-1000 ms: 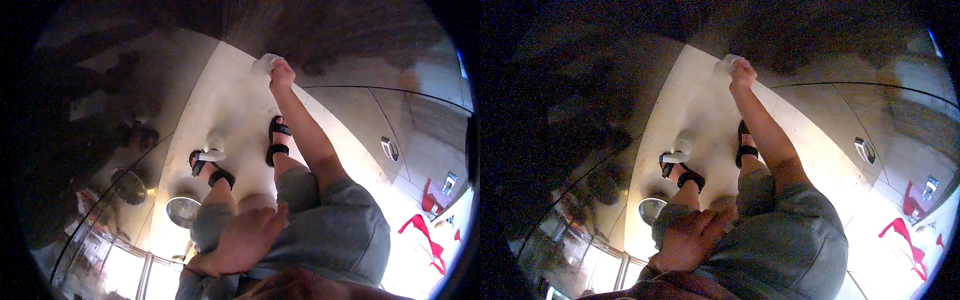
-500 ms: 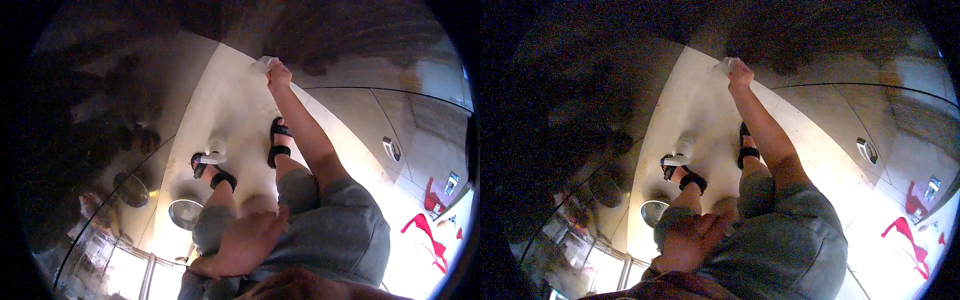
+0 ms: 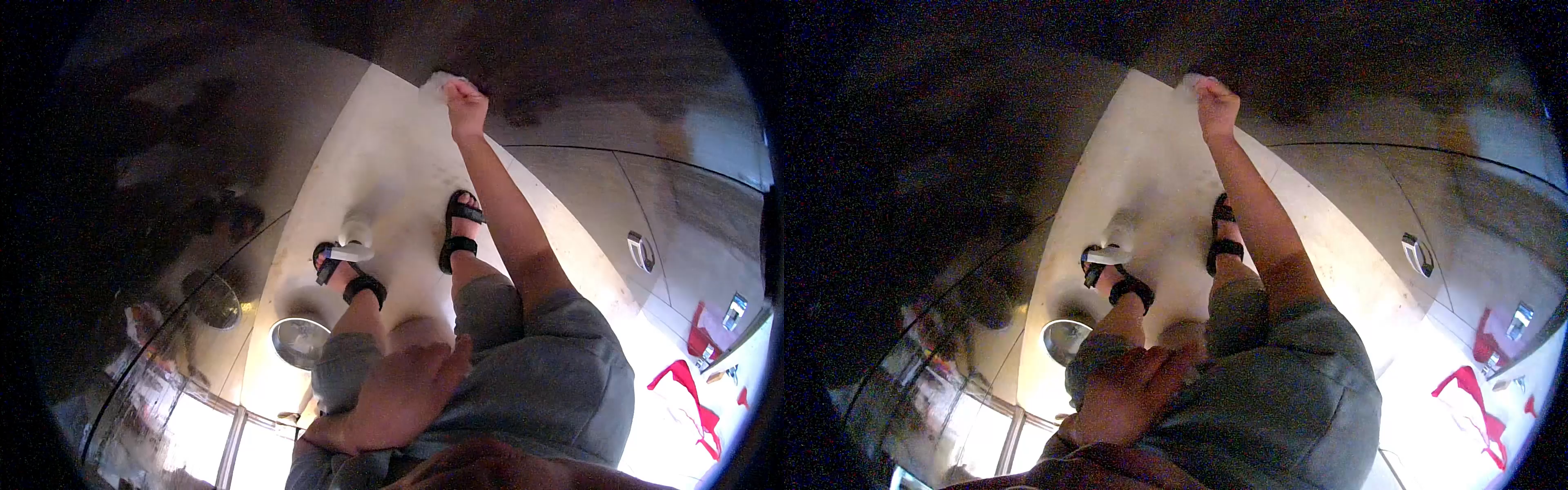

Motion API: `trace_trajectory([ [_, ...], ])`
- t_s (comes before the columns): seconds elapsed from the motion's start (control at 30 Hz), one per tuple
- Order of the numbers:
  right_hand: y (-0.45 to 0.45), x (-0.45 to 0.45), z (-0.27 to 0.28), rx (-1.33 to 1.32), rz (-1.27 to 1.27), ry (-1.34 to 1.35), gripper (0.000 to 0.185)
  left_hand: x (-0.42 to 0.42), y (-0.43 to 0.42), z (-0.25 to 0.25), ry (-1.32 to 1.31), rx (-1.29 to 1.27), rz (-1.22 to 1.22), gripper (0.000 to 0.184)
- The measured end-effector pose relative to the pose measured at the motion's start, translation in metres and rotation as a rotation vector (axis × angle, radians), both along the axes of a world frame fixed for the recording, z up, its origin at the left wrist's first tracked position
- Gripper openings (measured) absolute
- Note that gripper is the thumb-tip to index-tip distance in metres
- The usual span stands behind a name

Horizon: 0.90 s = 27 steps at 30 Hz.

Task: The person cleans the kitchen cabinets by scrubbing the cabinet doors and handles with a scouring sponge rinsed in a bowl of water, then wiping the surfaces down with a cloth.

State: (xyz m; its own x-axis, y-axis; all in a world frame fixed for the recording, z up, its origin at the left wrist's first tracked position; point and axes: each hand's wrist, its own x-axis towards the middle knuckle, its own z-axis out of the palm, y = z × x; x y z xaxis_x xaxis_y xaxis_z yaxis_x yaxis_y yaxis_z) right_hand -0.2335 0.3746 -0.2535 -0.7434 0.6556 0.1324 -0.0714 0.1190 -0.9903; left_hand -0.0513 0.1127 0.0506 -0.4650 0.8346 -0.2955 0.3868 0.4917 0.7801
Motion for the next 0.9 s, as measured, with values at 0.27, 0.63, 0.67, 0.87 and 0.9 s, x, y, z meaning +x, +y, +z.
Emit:
trace_trajectory([
  [0.27,0.016,0.031,-0.031,0.117,-0.099,-0.102,0.007,0.001,-0.009,-0.008,0.018,0.084,0.062,0.053],
  [0.63,-0.001,0.026,-0.012,-0.189,-0.214,-0.087,0.006,-0.001,-0.006,-0.004,0.077,0.014,0.031,0.052],
  [0.67,0.001,0.025,-0.010,-0.194,-0.188,-0.070,0.005,-0.001,-0.005,-0.005,0.058,0.011,0.038,0.052],
  [0.87,-0.004,-0.007,-0.031,0.124,-0.030,0.077,0.005,-0.005,-0.002,-0.005,0.024,0.000,0.011,0.052],
  [0.9,-0.010,-0.013,-0.008,0.173,-0.015,0.062,0.004,-0.003,-0.002,-0.006,0.032,0.011,0.020,0.052],
])
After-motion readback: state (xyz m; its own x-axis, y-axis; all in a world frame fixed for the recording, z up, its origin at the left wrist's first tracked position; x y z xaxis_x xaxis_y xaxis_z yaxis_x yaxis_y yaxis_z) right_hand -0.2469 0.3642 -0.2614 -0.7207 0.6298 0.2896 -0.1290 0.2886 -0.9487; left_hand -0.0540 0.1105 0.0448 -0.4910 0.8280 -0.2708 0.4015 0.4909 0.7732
